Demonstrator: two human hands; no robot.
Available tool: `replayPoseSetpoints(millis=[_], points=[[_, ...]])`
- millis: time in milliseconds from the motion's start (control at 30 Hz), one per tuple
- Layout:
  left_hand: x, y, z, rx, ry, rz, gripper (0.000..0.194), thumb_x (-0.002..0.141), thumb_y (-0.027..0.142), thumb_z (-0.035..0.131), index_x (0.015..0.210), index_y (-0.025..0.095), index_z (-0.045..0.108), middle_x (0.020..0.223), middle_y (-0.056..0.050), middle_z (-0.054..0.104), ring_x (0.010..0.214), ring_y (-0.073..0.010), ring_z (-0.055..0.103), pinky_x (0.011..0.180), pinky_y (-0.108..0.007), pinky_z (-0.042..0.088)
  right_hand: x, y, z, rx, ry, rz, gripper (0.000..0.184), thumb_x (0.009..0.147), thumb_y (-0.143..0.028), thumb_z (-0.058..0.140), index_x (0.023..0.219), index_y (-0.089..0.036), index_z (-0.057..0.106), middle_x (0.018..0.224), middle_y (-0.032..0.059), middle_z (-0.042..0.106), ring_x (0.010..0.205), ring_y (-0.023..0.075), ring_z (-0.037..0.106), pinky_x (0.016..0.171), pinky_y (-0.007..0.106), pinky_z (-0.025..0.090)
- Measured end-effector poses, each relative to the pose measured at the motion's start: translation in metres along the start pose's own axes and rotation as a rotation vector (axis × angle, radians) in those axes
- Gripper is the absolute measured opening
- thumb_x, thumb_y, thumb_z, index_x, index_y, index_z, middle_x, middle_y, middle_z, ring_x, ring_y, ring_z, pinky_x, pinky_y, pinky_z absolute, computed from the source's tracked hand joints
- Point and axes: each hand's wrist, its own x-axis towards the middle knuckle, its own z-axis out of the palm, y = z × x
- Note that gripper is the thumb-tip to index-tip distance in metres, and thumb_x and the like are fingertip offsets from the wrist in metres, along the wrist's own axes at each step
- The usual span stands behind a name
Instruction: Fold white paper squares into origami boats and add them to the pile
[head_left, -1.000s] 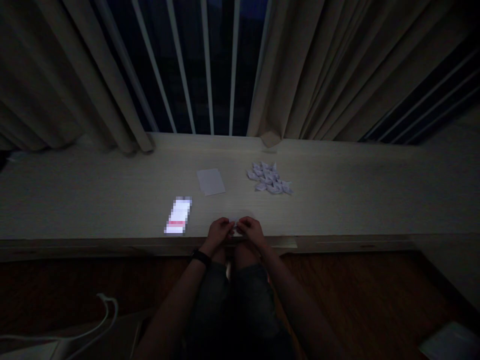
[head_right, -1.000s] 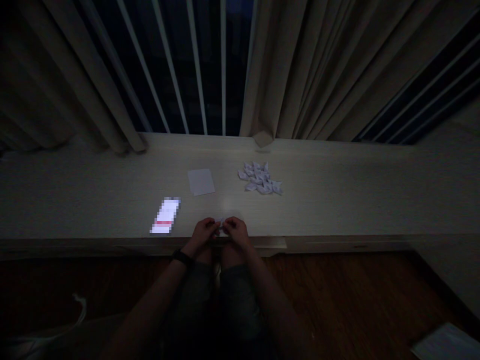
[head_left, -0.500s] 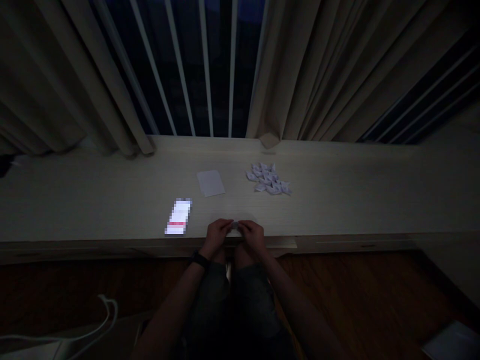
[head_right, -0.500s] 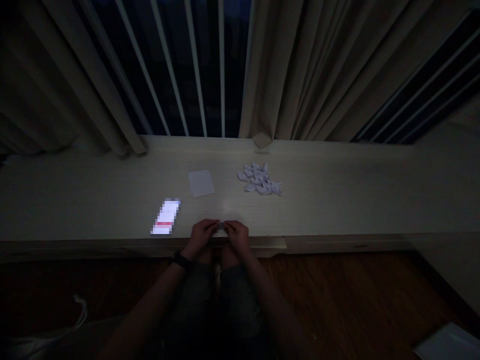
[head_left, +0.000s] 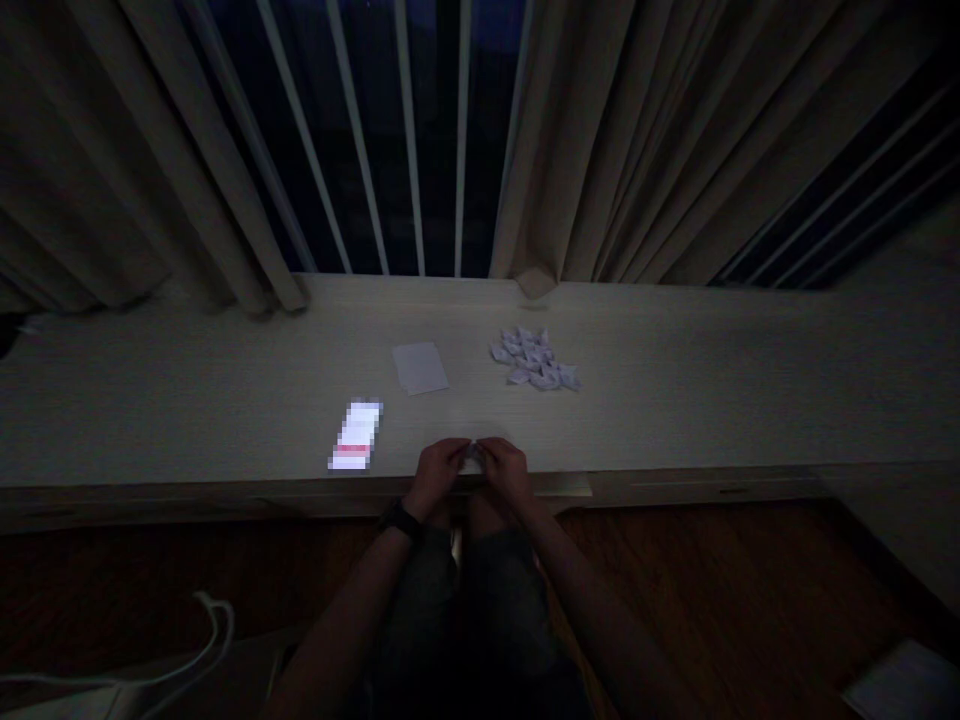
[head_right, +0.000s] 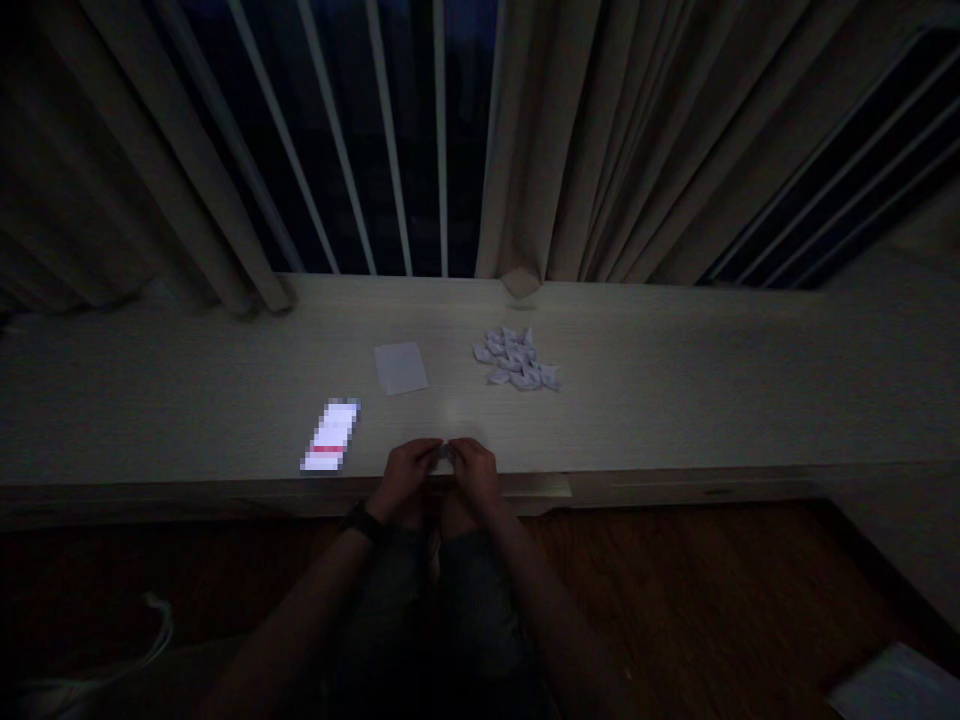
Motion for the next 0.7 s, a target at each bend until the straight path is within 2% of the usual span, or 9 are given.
replayPoseSetpoints(millis=[267, 433, 533, 700], points=[[0.003, 0.002, 0.000, -0.019, 0.027, -0.005, 0.025, 0.083, 0.016, 0.053, 0.101, 0.019, 0.070, 0.103, -0.005, 0.070, 0.096, -0.0163, 0.064, 0.090, -0.030, 0.049, 0.002, -0.004, 0.000, -0.121, -0.033, -0.036, 0.026, 0.087, -0.017, 0.047, 0.102, -0.019, 0.068, 0.100, 0.0073, 0.069, 0.093, 0.0187, 0.063, 0.088, 0.030, 0.047], [0.003, 0.001, 0.002, -0.034, 0.014, -0.114, 0.024, 0.082, 0.014, 0.053, 0.099, 0.018, 0.070, 0.101, -0.006, 0.071, 0.090, -0.0164, 0.066, 0.084, -0.029, 0.052, 0.000, -0.007, 0.000, -0.202, -0.074, 0.015, 0.025, 0.087, -0.019, 0.049, 0.104, -0.019, 0.067, 0.102, 0.0077, 0.069, 0.092, 0.0193, 0.064, 0.086, 0.030, 0.047], [0.003, 0.003, 0.002, -0.024, 0.024, -0.154, 0.023, 0.082, 0.023, 0.057, 0.099, 0.016, 0.070, 0.099, -0.007, 0.071, 0.088, -0.0180, 0.066, 0.081, -0.029, 0.052, -0.001, -0.010, 0.001, -0.208, -0.100, 0.019, 0.026, 0.087, -0.017, 0.048, 0.105, -0.019, 0.067, 0.103, 0.0079, 0.069, 0.093, 0.0186, 0.063, 0.086, 0.029, 0.047], [0.002, 0.011, -0.004, 0.112, -0.002, -0.061, 0.024, 0.086, 0.031, 0.053, 0.099, 0.019, 0.070, 0.099, -0.006, 0.071, 0.092, -0.0195, 0.065, 0.083, -0.030, 0.049, 0.002, -0.016, 0.003, -0.219, -0.123, 0.009, 0.025, 0.087, -0.016, 0.047, 0.101, -0.019, 0.067, 0.100, 0.0073, 0.069, 0.092, 0.0181, 0.062, 0.085, 0.027, 0.046]])
